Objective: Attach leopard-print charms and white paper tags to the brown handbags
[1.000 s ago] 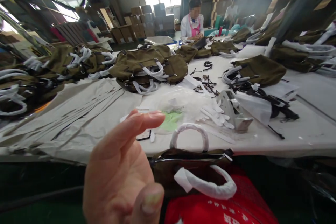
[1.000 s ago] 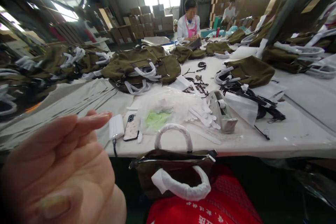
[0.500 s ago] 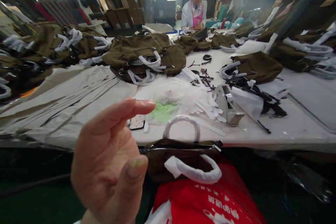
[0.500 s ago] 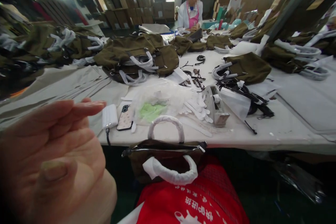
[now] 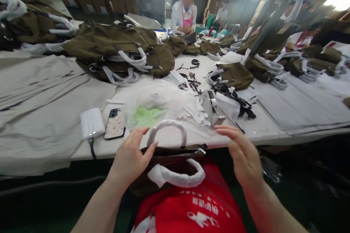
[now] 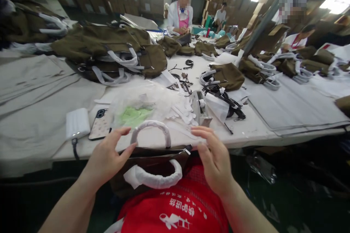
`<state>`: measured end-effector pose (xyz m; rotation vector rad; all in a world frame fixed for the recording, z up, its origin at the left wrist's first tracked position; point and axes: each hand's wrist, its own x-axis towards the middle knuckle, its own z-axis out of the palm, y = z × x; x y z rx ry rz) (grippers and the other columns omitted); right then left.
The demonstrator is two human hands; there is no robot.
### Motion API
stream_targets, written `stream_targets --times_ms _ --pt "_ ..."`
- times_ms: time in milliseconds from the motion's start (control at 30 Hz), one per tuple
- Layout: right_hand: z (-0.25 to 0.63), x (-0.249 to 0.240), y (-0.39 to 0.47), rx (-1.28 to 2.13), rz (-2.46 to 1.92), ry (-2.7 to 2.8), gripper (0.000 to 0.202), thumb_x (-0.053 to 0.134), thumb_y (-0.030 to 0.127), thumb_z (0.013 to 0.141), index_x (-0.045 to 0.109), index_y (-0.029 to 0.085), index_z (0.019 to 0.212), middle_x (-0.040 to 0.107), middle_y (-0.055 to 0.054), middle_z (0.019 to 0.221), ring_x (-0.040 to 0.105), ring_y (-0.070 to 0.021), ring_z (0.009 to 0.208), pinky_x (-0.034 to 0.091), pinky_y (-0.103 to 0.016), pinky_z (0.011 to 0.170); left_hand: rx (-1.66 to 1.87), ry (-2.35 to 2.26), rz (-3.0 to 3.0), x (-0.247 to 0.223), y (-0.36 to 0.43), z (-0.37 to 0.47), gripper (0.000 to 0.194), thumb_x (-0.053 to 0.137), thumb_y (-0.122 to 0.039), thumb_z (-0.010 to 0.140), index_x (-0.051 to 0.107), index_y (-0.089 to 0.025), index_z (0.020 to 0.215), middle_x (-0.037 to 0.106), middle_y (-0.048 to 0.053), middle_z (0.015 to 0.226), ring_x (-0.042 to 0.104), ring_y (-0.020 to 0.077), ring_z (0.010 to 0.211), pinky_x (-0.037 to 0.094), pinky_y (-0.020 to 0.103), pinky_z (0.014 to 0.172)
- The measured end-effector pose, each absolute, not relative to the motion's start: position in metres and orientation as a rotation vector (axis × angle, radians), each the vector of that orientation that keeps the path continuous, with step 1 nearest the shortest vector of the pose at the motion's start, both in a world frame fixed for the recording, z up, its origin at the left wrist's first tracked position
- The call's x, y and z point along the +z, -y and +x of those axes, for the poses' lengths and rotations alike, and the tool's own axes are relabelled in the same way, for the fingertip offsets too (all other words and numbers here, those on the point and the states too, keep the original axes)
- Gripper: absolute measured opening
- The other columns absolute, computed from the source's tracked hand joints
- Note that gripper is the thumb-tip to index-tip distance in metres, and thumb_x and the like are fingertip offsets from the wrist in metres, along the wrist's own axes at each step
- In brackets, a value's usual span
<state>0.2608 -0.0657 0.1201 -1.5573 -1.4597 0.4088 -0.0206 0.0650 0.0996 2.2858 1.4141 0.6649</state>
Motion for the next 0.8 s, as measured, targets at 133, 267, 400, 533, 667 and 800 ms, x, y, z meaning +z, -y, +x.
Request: stream_targets --times_ms 133,267,400,533,667,800 --pt "0.236 0.098 0.043 0.804 -1.572 1.576 0.022 0.051 0.031 0.095 0.067 0.022 0.108 0.069 -0.007 0.108 0.064 -0.0223 0.1 0.051 -0.036 0.09 0.224 -1.446 2.314 0.081 -0.079 -0.028 0.032 0.059 -0.032 0.083 0.06 -0.018 0.111 0.068 0.011 0.112 0.063 0.0272 0.105 0.05 0.039 0.092" --pt "0.216 0.09 0.032 0.978 -1.613 1.917 0.036 0.07 0.028 0.079 0.068 0.022 0.115 0.069 -0.007 0.115 0.063 -0.0248 0.106 0.047 -0.037 0.097 -0.093 -1.39 2.343 0.081 -0.089 -0.023 0.02 0.067 -0.03 0.075 0.066 -0.018 0.092 0.073 0.011 0.095 0.068 0.028 0.09 0.05 0.035 0.077" --pt "0.2 0.078 0.031 1.002 -1.678 2.148 0.035 0.065 0.024 0.083 0.069 0.023 0.117 0.072 -0.007 0.111 0.064 -0.025 0.103 0.046 -0.036 0.094 -0.181 -1.369 2.302 0.076 -0.094 -0.015 0.017 0.066 -0.033 0.075 0.071 -0.02 0.087 0.075 0.01 0.092 0.069 0.0271 0.088 0.05 0.032 0.074" --pt "0.188 0.065 0.038 1.089 -1.451 2.407 0.026 0.053 0.015 0.087 0.076 0.022 0.097 0.074 -0.005 0.092 0.067 -0.0204 0.09 0.047 -0.03 0.088 -0.09 -1.504 2.29 0.067 -0.092 -0.01 0.019 0.06 -0.033 0.081 0.07 -0.019 0.088 0.074 0.01 0.095 0.068 0.0254 0.092 0.049 0.03 0.079" --pt "0.194 0.092 0.039 1.094 -1.31 2.336 0.021 0.056 0.02 0.089 0.075 0.021 0.097 0.073 -0.005 0.092 0.067 -0.0189 0.088 0.05 -0.029 0.086 0.037 -1.511 2.326 0.06 -0.082 -0.009 0.023 0.054 -0.036 0.085 0.07 -0.02 0.086 0.071 0.009 0.092 0.068 0.0246 0.088 0.05 0.032 0.077" --pt "0.222 0.151 0.042 0.85 -1.239 1.914 0.041 0.065 0.045 0.087 0.065 0.024 0.122 0.065 -0.008 0.121 0.06 -0.0229 0.114 0.048 -0.033 0.098 0.187 -1.442 2.312 0.055 -0.075 -0.015 0.022 0.056 -0.04 0.081 0.069 -0.023 0.08 0.069 0.005 0.083 0.068 0.0236 0.079 0.05 0.032 0.07"
